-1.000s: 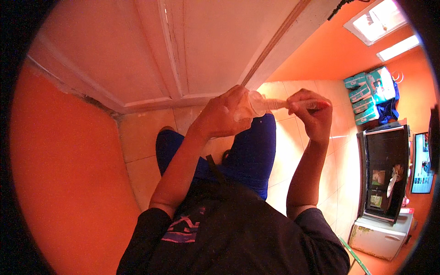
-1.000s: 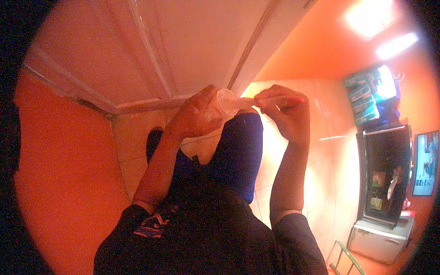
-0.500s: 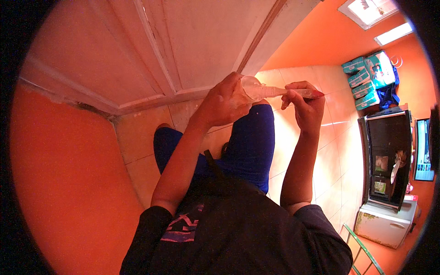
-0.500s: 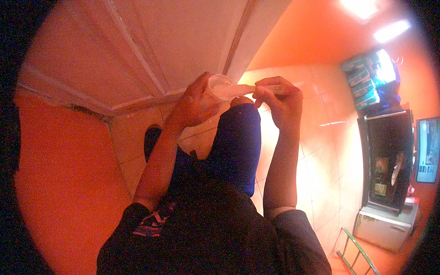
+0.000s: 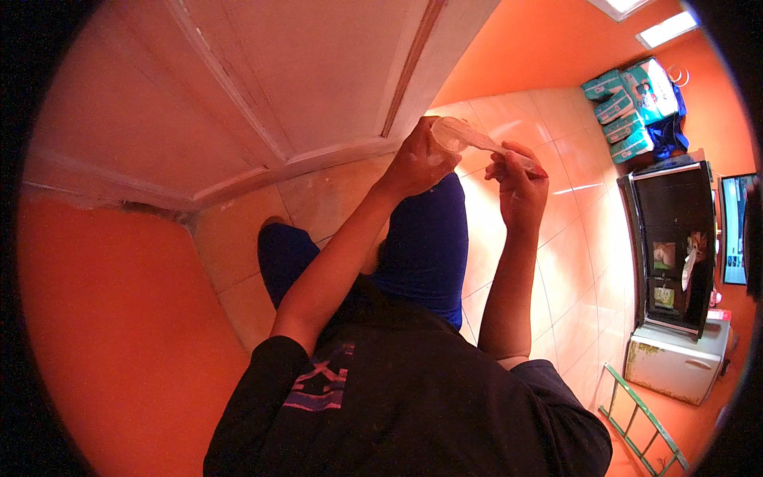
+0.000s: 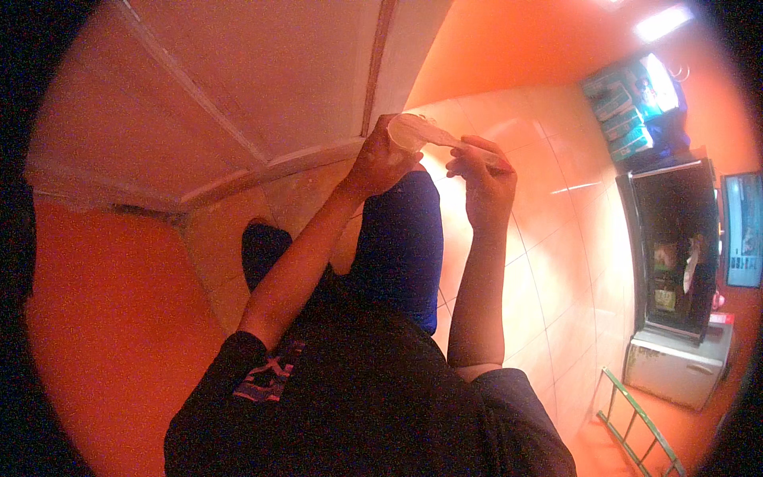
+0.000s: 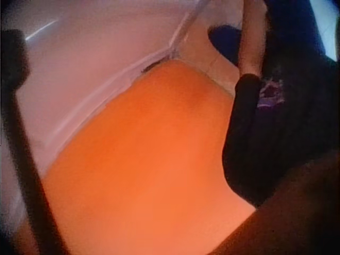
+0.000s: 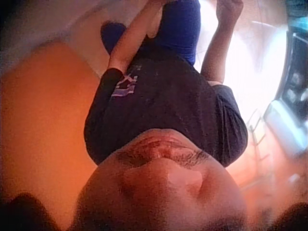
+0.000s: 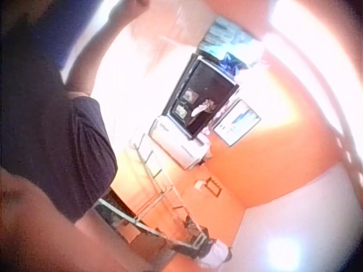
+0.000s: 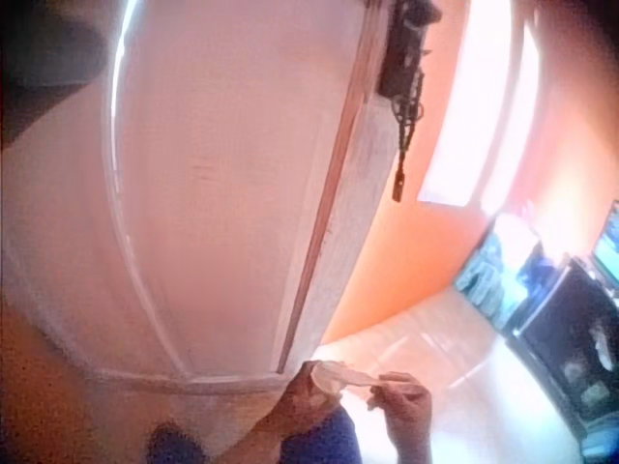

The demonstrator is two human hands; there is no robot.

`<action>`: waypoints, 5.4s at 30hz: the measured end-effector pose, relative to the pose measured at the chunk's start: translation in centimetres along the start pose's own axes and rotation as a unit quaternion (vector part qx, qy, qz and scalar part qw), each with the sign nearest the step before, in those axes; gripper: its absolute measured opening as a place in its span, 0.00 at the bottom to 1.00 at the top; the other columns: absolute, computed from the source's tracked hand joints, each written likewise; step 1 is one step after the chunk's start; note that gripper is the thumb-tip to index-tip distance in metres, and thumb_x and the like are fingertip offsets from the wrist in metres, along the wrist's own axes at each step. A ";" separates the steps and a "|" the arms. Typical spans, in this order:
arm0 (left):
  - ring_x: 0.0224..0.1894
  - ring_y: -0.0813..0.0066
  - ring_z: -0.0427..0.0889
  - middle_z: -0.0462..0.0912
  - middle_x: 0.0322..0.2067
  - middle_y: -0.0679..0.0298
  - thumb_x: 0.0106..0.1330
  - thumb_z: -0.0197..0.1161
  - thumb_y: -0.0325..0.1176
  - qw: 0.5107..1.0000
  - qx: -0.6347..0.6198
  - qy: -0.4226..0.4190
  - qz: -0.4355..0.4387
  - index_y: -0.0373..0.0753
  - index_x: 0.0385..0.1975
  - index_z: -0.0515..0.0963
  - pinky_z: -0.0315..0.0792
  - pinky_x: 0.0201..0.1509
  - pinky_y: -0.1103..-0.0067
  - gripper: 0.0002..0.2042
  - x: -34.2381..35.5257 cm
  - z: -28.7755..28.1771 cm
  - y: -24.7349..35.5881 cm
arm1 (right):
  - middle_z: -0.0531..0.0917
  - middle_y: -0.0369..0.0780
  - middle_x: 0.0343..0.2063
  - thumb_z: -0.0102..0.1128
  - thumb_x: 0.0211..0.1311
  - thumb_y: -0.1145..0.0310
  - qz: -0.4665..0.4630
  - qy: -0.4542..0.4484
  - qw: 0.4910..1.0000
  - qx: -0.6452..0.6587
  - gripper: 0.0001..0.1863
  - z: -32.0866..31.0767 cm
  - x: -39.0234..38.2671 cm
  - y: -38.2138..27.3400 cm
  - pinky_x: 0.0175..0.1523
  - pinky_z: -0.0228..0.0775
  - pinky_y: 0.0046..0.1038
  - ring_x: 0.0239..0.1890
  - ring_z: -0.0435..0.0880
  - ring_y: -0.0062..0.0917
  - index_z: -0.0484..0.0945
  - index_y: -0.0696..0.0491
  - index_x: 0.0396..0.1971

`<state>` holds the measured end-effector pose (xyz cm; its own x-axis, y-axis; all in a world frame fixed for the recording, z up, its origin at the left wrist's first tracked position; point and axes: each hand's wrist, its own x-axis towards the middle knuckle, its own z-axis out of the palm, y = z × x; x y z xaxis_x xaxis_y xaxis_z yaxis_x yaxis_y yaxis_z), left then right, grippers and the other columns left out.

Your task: The person kneels on the floor and paints the white door frame using a small paintbrush and a plastic cup of white paint. They repeatedly dip the brush and apply paint along the vertical edge of the door frame.

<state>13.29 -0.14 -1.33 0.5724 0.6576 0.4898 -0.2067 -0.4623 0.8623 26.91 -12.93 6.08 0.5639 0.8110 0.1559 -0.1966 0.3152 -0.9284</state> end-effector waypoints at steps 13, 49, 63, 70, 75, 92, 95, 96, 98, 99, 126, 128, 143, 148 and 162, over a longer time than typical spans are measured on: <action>0.56 0.53 0.72 0.70 0.53 0.50 0.65 0.63 0.31 0.997 0.047 0.039 0.037 0.36 0.56 0.62 0.65 0.63 0.65 0.23 2.3 3.5 -6.3 | 0.83 0.47 0.32 0.61 0.65 0.71 -0.004 0.016 0.993 0.120 0.14 -1.5 2.1 2.5 0.37 0.75 0.30 0.30 0.83 0.30 0.78 0.64 0.44; 0.51 0.50 0.78 0.78 0.48 0.48 0.62 0.65 0.39 0.926 0.244 0.189 -0.216 0.34 0.56 0.67 0.71 0.56 0.64 0.26 -24.8 -17.4 -8.3 | 0.81 0.44 0.35 0.65 0.54 0.84 -0.583 0.019 0.748 -0.316 0.13 14.0 14.2 -8.0 0.40 0.76 0.26 0.37 0.84 0.31 0.84 0.54 0.39; 0.50 0.53 0.80 0.79 0.47 0.50 0.61 0.67 0.42 0.928 0.251 0.173 -0.216 0.34 0.54 0.70 0.73 0.53 0.66 0.25 -25.8 -16.7 -9.0 | 0.85 0.42 0.30 0.63 0.55 0.82 -0.533 -0.025 0.759 -0.372 0.05 13.2 15.2 -8.9 0.40 0.76 0.26 0.33 0.84 0.28 0.83 0.58 0.32; 0.50 0.54 0.80 0.79 0.47 0.51 0.61 0.68 0.41 0.925 0.238 0.195 -0.224 0.34 0.53 0.71 0.73 0.52 0.66 0.24 -26.0 -16.8 -9.7 | 0.84 0.43 0.34 0.66 0.57 0.80 -0.615 0.070 0.682 -0.391 0.07 15.4 14.8 -11.0 0.42 0.76 0.28 0.37 0.84 0.32 0.84 0.59 0.36; 0.50 0.53 0.80 0.79 0.47 0.50 0.60 0.69 0.41 0.931 0.204 0.206 -0.221 0.34 0.53 0.70 0.73 0.53 0.66 0.26 -25.7 -16.6 -10.0 | 0.83 0.45 0.33 0.66 0.55 0.79 -0.532 0.012 0.733 -0.424 0.09 10.6 13.4 -1.2 0.41 0.77 0.31 0.37 0.83 0.35 0.85 0.55 0.37; 0.50 0.52 0.80 0.80 0.47 0.49 0.59 0.68 0.38 0.917 0.210 0.245 -0.235 0.34 0.55 0.69 0.72 0.55 0.66 0.26 -25.0 -17.0 -9.4 | 0.84 0.42 0.32 0.63 0.58 0.83 -0.374 -0.135 0.834 -0.382 0.06 5.9 14.6 -10.8 0.47 0.77 0.25 0.38 0.84 0.24 0.83 0.60 0.36; 0.50 0.53 0.80 0.80 0.47 0.50 0.59 0.68 0.37 0.926 0.213 0.237 -0.203 0.33 0.55 0.69 0.72 0.56 0.66 0.26 -21.7 -16.9 -8.3 | 0.82 0.40 0.31 0.63 0.60 0.81 -0.341 -0.104 0.882 -0.308 0.05 2.3 14.4 -10.4 0.43 0.76 0.25 0.37 0.82 0.22 0.84 0.60 0.36; 0.51 0.53 0.79 0.80 0.47 0.50 0.58 0.68 0.37 0.916 0.287 0.228 -0.165 0.34 0.55 0.69 0.71 0.56 0.66 0.26 -20.4 -17.3 -9.0 | 0.81 0.37 0.31 0.64 0.61 0.79 -0.360 -0.091 0.874 -0.314 0.05 0.8 15.0 -10.3 0.40 0.73 0.23 0.35 0.80 0.19 0.83 0.59 0.37; 0.52 0.53 0.78 0.79 0.48 0.50 0.58 0.68 0.38 0.934 0.283 0.183 -0.117 0.34 0.55 0.69 0.71 0.58 0.66 0.26 -14.7 -17.7 -6.7 | 0.80 0.36 0.31 0.64 0.62 0.78 -0.385 -0.061 0.888 -0.243 0.06 0.4 15.3 -10.5 0.39 0.71 0.21 0.33 0.78 0.18 0.83 0.58 0.38; 0.53 0.54 0.78 0.79 0.49 0.50 0.59 0.67 0.38 0.961 0.207 0.149 -0.105 0.34 0.55 0.69 0.70 0.59 0.66 0.27 -9.5 -17.5 -2.1 | 0.80 0.35 0.31 0.64 0.62 0.77 -0.397 -0.044 0.893 -0.207 0.06 0.1 15.5 -10.6 0.39 0.70 0.21 0.32 0.77 0.18 0.83 0.58 0.38; 0.46 0.67 0.81 0.80 0.45 0.53 0.62 0.57 0.43 0.978 -0.205 -0.001 -0.036 0.29 0.55 0.71 0.74 0.53 0.74 0.26 20.5 -6.1 20.9 | 0.84 0.42 0.33 0.64 0.61 0.76 -0.339 0.074 0.936 0.060 0.10 0.3 17.7 -6.9 0.37 0.72 0.26 0.31 0.81 0.24 0.81 0.62 0.41; 0.46 0.64 0.81 0.80 0.46 0.50 0.62 0.55 0.44 0.956 -0.292 -0.034 -0.013 0.27 0.55 0.71 0.74 0.53 0.72 0.27 20.5 -7.0 21.0 | 0.85 0.41 0.34 0.66 0.60 0.76 -0.397 0.065 0.915 -0.027 0.09 0.7 17.9 -7.2 0.38 0.73 0.27 0.32 0.81 0.24 0.82 0.60 0.41; 0.47 0.46 0.78 0.72 0.53 0.41 0.60 0.56 0.55 0.952 -0.247 -0.165 0.069 0.26 0.60 0.65 0.74 0.51 0.54 0.38 20.1 -16.9 32.1 | 0.82 0.36 0.33 0.66 0.49 0.78 -0.639 -0.153 0.640 -0.398 0.12 9.0 20.6 -9.8 0.38 0.73 0.33 0.31 0.78 0.30 0.84 0.50 0.35; 0.33 0.55 0.84 0.80 0.36 0.47 0.55 0.61 0.51 0.952 -0.255 -0.097 0.137 0.25 0.46 0.74 0.82 0.35 0.63 0.31 20.1 -15.0 31.5 | 0.82 0.38 0.28 0.66 0.53 0.77 -0.525 -0.268 0.704 -0.396 0.05 7.0 19.3 -9.7 0.39 0.73 0.31 0.31 0.79 0.31 0.84 0.52 0.30; 0.35 0.53 0.85 0.81 0.39 0.43 0.59 0.58 0.45 0.958 -0.245 -0.061 0.135 0.23 0.51 0.70 0.84 0.37 0.62 0.29 20.9 -16.3 32.1 | 0.83 0.34 0.29 0.66 0.49 0.74 -0.675 -0.135 0.579 -0.437 0.10 8.1 22.0 -12.7 0.44 0.72 0.34 0.35 0.80 0.30 0.86 0.48 0.34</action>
<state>5.71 8.45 38.73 0.5283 0.4648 0.7106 -0.6905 -0.2518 0.6781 35.28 4.87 24.06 -0.4390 0.2015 0.8756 0.8243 0.4780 0.3033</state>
